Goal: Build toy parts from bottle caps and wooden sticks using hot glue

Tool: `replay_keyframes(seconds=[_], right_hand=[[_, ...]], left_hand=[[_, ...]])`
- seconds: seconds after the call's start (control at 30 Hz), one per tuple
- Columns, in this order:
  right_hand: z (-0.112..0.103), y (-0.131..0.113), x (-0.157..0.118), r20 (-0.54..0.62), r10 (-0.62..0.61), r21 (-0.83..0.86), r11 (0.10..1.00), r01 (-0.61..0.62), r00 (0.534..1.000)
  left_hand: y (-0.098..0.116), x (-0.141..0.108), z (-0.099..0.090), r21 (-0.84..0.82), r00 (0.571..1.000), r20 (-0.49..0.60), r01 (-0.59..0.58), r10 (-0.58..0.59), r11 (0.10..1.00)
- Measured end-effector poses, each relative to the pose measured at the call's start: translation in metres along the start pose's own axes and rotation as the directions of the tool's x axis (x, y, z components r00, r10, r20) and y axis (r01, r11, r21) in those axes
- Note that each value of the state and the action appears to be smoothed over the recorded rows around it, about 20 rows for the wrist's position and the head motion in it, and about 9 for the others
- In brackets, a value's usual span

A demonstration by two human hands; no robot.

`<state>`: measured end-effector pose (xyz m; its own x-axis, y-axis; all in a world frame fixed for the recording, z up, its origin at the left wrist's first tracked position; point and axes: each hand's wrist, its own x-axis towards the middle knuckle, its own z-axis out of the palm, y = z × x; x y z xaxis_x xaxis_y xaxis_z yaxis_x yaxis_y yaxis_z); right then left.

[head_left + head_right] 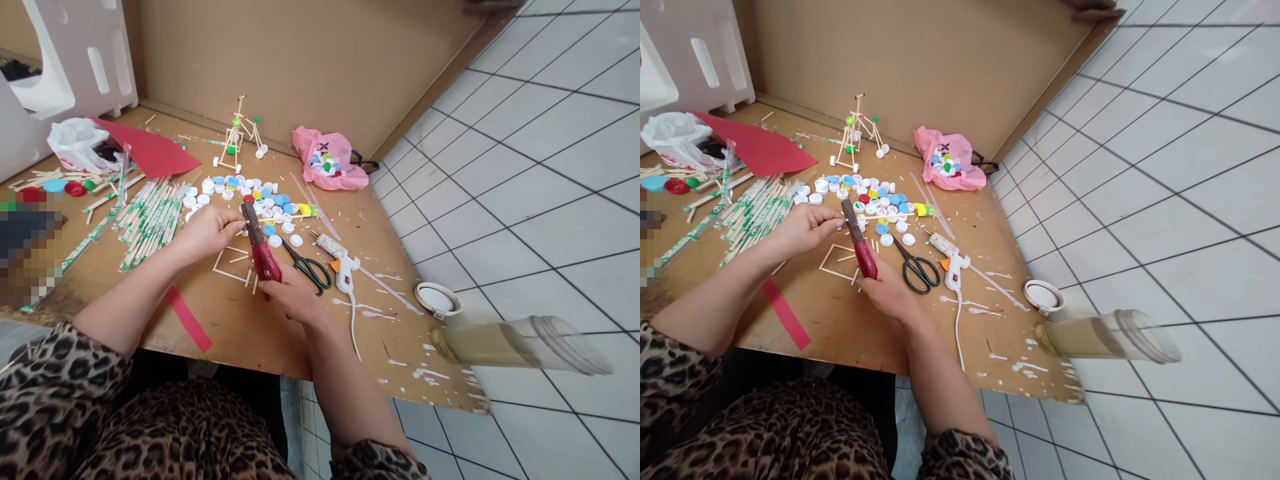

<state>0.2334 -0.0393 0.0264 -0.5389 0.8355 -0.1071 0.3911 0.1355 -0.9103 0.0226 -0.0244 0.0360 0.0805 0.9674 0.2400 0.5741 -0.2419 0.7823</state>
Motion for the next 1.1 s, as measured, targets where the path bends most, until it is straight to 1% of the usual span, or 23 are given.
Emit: replay_keyframes(seconds=[0.07,0.17,0.4,0.5,0.63,0.83,0.93,1.0,1.07,1.1], right_hand=[[-0.001,0.000,0.000,0.006,0.002,0.018,1.000,-0.002,1.000],[-0.001,0.000,0.000,0.020,0.014,0.075,0.997,-0.015,1.000],[0.001,0.008,0.004,0.033,0.045,0.149,0.988,-0.049,0.998],[0.004,0.009,0.004,0.020,0.050,0.144,0.988,-0.052,0.999],[0.010,0.005,0.004,-0.015,0.041,0.115,0.993,-0.039,0.999],[0.013,0.001,0.006,-0.030,0.075,0.118,0.991,-0.071,0.997],[0.012,0.004,0.005,-0.012,0.073,0.152,0.986,-0.070,0.997],[0.011,0.005,0.005,0.004,0.066,0.167,0.984,-0.066,0.998],[0.009,0.005,0.004,0.019,0.058,0.172,0.983,-0.061,0.998],[0.008,0.005,0.003,0.023,0.055,0.171,0.984,-0.058,0.998]], left_hand=[[0.001,0.000,-0.001,0.037,1.000,0.010,-0.023,0.022,0.999],[0.001,0.000,-0.001,0.042,0.999,0.023,-0.039,0.038,0.998],[-0.008,0.002,0.004,-0.038,0.999,-0.012,-0.032,0.032,0.999],[-0.009,0.003,0.005,-0.067,1.000,-0.006,-0.008,0.007,0.998],[-0.007,0.003,0.005,-0.115,1.000,0.024,0.021,-0.019,0.993],[-0.002,0.005,0.004,-0.226,0.994,0.049,0.106,-0.097,0.968],[0.002,0.006,0.000,-0.304,0.980,0.101,0.193,-0.170,0.933],[0.005,0.006,-0.002,-0.320,0.965,0.153,0.252,-0.213,0.913],[0.005,0.006,-0.003,-0.318,0.958,0.177,0.272,-0.225,0.908],[0.005,0.006,-0.003,-0.323,0.961,0.169,0.262,-0.217,0.909]])
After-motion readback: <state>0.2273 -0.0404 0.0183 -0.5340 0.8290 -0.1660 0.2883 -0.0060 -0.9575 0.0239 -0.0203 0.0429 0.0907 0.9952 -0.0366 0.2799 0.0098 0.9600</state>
